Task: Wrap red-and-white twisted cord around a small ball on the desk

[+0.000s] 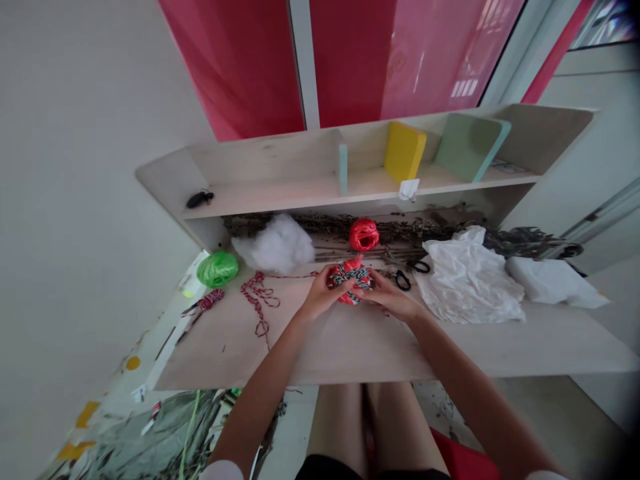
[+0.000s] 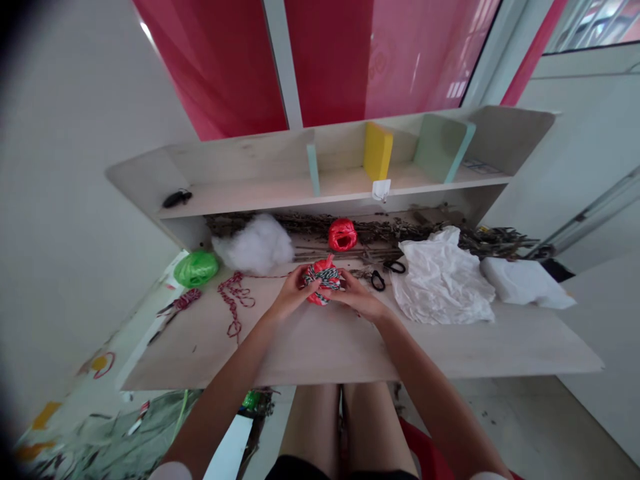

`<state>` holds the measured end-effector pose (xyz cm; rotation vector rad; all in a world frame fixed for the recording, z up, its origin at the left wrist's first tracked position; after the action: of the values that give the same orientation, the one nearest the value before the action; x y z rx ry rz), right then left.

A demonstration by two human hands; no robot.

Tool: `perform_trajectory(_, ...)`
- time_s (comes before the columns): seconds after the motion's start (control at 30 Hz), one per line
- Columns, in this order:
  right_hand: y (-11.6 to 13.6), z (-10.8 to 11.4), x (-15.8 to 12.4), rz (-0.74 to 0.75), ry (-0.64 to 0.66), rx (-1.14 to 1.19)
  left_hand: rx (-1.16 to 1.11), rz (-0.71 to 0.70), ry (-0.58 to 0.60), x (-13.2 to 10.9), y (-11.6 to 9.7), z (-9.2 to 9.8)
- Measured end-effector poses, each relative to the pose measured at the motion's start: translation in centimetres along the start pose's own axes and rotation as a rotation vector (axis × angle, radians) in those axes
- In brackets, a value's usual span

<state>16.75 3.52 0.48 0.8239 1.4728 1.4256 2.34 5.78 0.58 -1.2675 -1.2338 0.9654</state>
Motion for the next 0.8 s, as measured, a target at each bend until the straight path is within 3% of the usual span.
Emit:
perform_trajectory(0.23,-1.4,0.1,0.6,-0.009,0.109,0.102,-0.21,0.158,-0.005,0.0,0.7,0.1)
perform_trajectory(0.43,-2.4,2.5,1.3,-0.046,-0.066,0.136,-0.241,0.184,0.028,-0.1,0.2,0.4)
perform_trajectory(0.6,-2.5,2.9,1.2,-0.03,0.043,0.039,-0.367,0.233,0.117,-0.4,0.6,0.1)
perform_trajectory(0.8,-2.7,2.6,1.1,0.022,0.11,-0.012,-0.577,0.237,-0.016,0.4,1.4,1.8)
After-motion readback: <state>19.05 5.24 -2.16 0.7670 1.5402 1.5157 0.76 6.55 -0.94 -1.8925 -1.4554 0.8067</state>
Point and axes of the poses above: each hand's wrist, its own x-axis towards the middle knuckle, its own z-axis out of the back of the hand, y = z × x, the point moved 7 cm from there along x, towards the middle knuckle, and after that the axes turned 8 degrees about -x, right-handed, at the moved point
